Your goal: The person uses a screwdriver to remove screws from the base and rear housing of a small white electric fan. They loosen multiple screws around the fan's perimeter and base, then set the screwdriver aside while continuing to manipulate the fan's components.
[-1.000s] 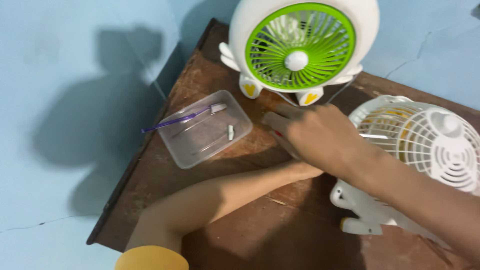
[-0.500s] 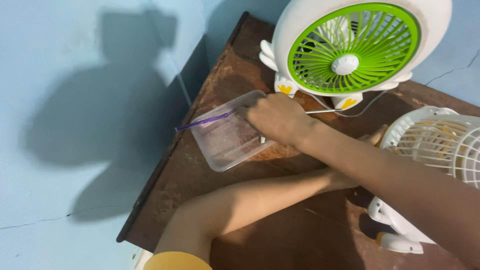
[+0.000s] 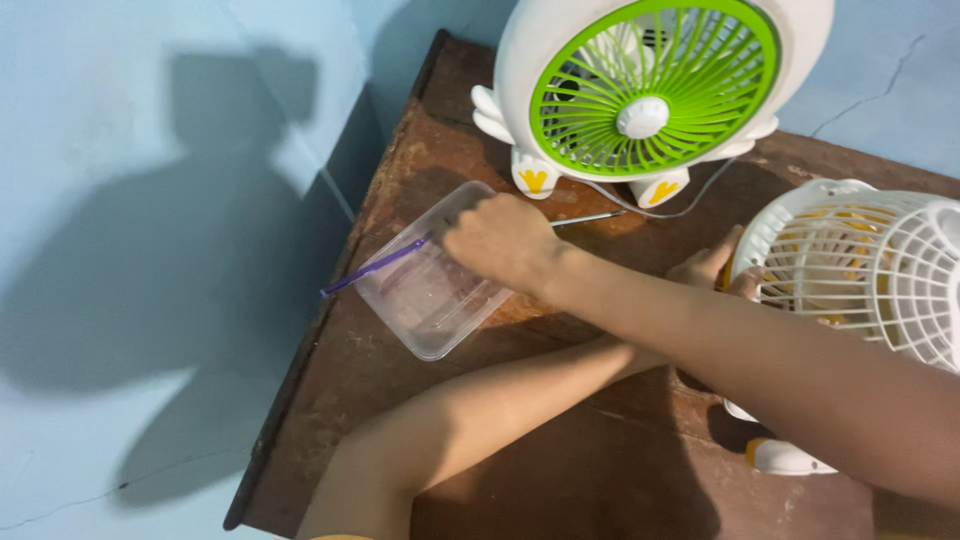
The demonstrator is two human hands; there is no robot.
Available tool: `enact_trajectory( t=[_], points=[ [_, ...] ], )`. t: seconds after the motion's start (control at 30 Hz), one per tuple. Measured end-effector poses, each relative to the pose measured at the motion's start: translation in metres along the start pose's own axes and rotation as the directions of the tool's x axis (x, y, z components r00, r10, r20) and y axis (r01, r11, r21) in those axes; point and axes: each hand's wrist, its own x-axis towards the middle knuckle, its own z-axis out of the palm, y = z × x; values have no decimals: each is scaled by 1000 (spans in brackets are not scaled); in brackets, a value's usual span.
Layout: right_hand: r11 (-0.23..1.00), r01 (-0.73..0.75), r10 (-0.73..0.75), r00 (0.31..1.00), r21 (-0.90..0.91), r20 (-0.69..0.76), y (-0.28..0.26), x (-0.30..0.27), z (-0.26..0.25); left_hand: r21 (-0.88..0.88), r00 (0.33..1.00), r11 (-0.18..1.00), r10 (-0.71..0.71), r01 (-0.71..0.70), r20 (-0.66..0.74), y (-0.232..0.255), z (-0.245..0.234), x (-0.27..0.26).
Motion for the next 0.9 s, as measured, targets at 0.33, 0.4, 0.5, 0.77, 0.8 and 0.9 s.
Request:
enact_trajectory(
  t=[0.33,0.4,0.5,0.77,0.8,0.9],
  points=[
    [999,0,5,994,51,-105,-11,-9,8,-85,996,993,-83,86,38,24,-13,-4],
    [999,8,-3,992,42,-128,-17,-9,9,-100,994,990,-99,104,50,34,-18,-3],
    [999,10,-2,987,46,-162,-26,-11,6,-52,995,996,-75,78,59,45,-26,-4],
    [993,-52,69,985,102,-161,-31,-50,-35,-13,987,992,-125,127,103,53,-32,-3],
    [994,-64,80,979,91,-188,-30,-61,-42,-10,986,991,-128,130,110,51,-33,-5],
    [991,-112,126,970,76,-208,-24,-101,-67,-22,995,998,-64,65,76,45,-23,-5]
  ],
)
